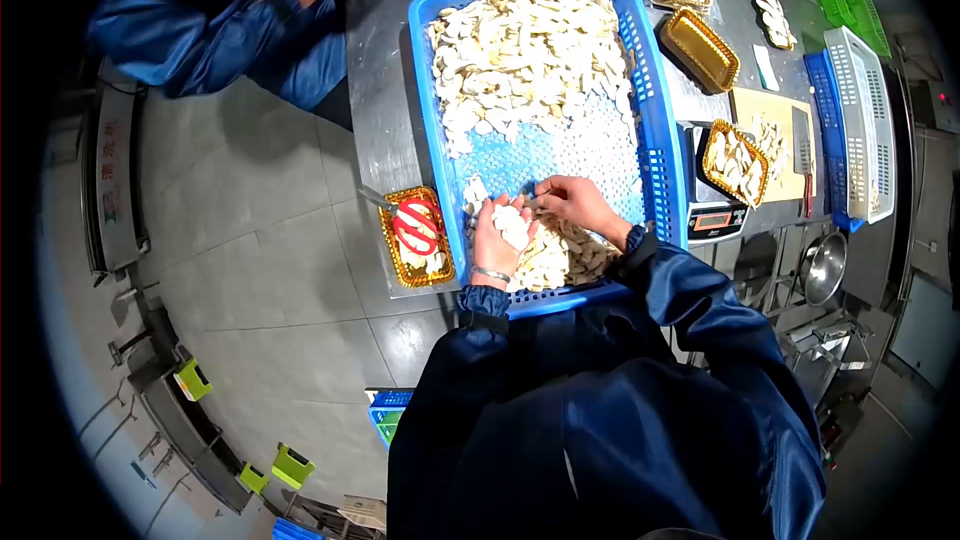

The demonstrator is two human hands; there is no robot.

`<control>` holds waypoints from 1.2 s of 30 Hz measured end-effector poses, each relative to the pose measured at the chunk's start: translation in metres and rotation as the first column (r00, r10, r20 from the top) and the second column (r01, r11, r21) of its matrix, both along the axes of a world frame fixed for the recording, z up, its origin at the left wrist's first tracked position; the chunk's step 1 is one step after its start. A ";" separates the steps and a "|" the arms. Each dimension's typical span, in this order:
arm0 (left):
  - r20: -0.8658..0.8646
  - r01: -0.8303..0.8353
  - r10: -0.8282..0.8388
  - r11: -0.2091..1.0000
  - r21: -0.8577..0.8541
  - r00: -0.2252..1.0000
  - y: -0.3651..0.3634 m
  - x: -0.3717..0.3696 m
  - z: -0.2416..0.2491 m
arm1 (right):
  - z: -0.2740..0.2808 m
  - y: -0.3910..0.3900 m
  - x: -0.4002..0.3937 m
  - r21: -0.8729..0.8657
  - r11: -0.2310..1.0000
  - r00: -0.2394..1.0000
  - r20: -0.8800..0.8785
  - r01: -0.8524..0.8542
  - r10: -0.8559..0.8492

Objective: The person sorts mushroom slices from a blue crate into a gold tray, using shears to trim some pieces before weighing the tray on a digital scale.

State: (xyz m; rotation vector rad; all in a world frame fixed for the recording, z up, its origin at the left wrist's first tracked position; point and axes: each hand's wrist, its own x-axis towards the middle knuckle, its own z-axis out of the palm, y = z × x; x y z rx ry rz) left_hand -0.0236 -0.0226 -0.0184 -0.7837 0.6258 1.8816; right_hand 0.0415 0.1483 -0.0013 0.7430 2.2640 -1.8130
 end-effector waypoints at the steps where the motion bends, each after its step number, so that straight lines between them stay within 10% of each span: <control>1: -0.018 -0.002 0.002 1.000 0.009 1.000 -0.001 -0.001 -0.001 | -0.001 0.003 -0.001 0.310 0.945 0.994 -0.001 -0.106 0.112; 2: -0.036 -0.003 0.004 1.000 0.015 0.999 -0.004 -0.001 -0.001 | -0.003 0.006 -0.002 0.585 0.788 0.976 0.029 -0.193 0.217; 7: -0.127 -0.016 0.017 1.000 0.008 0.992 -0.011 -0.006 0.001 | -0.013 -0.004 0.004 0.658 0.688 0.941 0.099 -0.306 0.324; 12: -0.121 0.011 -0.004 0.998 0.055 0.993 -0.014 -0.005 -0.004 | 0.011 -0.013 0.016 0.147 0.984 0.995 0.011 -0.102 0.102; 18: -0.062 0.035 -0.038 0.998 -0.056 0.997 -0.005 -0.005 -0.007 | 0.043 -0.009 -0.003 0.220 0.960 0.980 -0.132 0.174 -0.148; 21: -0.128 -0.013 0.017 0.999 0.029 0.992 0.013 -0.005 0.019 | 0.063 -0.007 -0.005 0.237 0.933 0.942 -0.136 -0.270 0.307; 24: -0.076 -0.045 0.048 0.998 0.046 0.996 0.013 -0.009 0.022 | 0.024 0.037 -0.025 0.360 0.892 0.962 -0.109 0.271 -0.249; 25: -0.079 -0.049 0.053 0.998 0.043 0.995 0.010 -0.009 0.015 | 0.004 0.067 -0.033 0.565 0.768 0.920 0.037 0.302 -0.390; 26: -0.086 -0.035 0.042 0.996 0.078 0.995 0.006 -0.010 0.008 | -0.012 0.095 -0.034 0.813 0.475 0.932 -0.217 0.337 -0.290; 28: -0.097 -0.018 0.029 0.994 0.104 0.995 0.002 -0.012 0.005 | -0.033 0.117 -0.037 0.779 0.475 0.879 -0.198 0.410 -0.434; 32: -0.079 -0.027 0.030 0.999 0.047 0.996 -0.001 -0.014 0.004 | -0.033 0.101 -0.022 0.706 0.678 0.979 -0.138 0.204 -0.150; 36: -0.038 -0.058 0.063 0.993 0.101 0.997 0.004 -0.010 -0.002 | -0.017 0.106 0.002 0.623 0.706 0.920 -0.058 0.337 -0.388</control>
